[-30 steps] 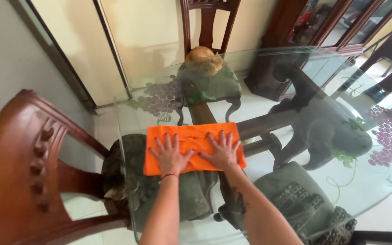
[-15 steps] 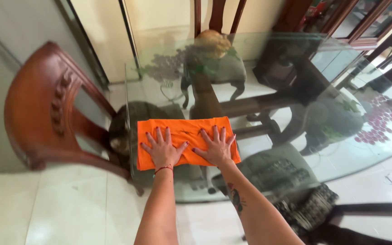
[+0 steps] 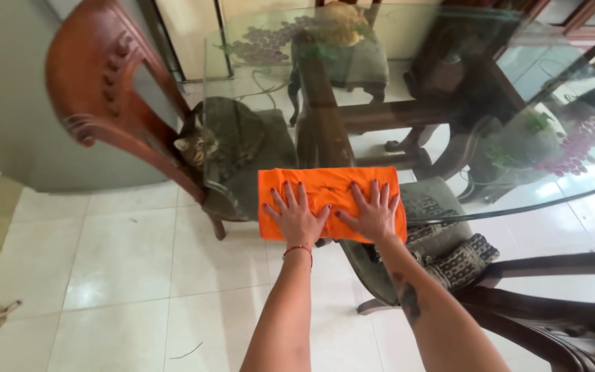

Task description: The person wipes a glass dining table with an orange cloth, then walks to the kitchen to rinse the cloth under running water. After wringing it out, they return to the dining table to continue wiping the glass surface and place a patterned mat on the table.

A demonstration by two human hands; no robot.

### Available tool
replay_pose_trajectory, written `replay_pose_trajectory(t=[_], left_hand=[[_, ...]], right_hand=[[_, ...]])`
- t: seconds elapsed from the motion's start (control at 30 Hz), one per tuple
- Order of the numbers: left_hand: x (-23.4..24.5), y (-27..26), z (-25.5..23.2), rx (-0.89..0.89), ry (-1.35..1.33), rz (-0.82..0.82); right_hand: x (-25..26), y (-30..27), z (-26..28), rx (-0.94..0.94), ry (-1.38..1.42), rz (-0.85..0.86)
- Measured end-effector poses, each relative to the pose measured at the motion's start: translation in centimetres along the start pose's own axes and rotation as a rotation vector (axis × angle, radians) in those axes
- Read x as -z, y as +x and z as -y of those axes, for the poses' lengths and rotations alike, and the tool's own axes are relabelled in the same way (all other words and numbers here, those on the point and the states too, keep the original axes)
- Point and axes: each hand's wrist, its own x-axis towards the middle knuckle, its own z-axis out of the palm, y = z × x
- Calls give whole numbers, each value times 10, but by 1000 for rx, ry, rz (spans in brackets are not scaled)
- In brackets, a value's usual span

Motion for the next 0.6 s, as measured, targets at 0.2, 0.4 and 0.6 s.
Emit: replay_pose_trajectory(t=[0.2, 0.4, 0.6], left_hand=[[8, 11, 47, 120, -55, -76], [-6, 46, 97, 267, -113, -32], [0, 73, 113, 244, -114, 2]], right_hand=[[-30, 12, 82, 11, 6, -77], [-20, 33, 150, 139, 95, -46], [-6, 58, 167, 144, 41, 81]])
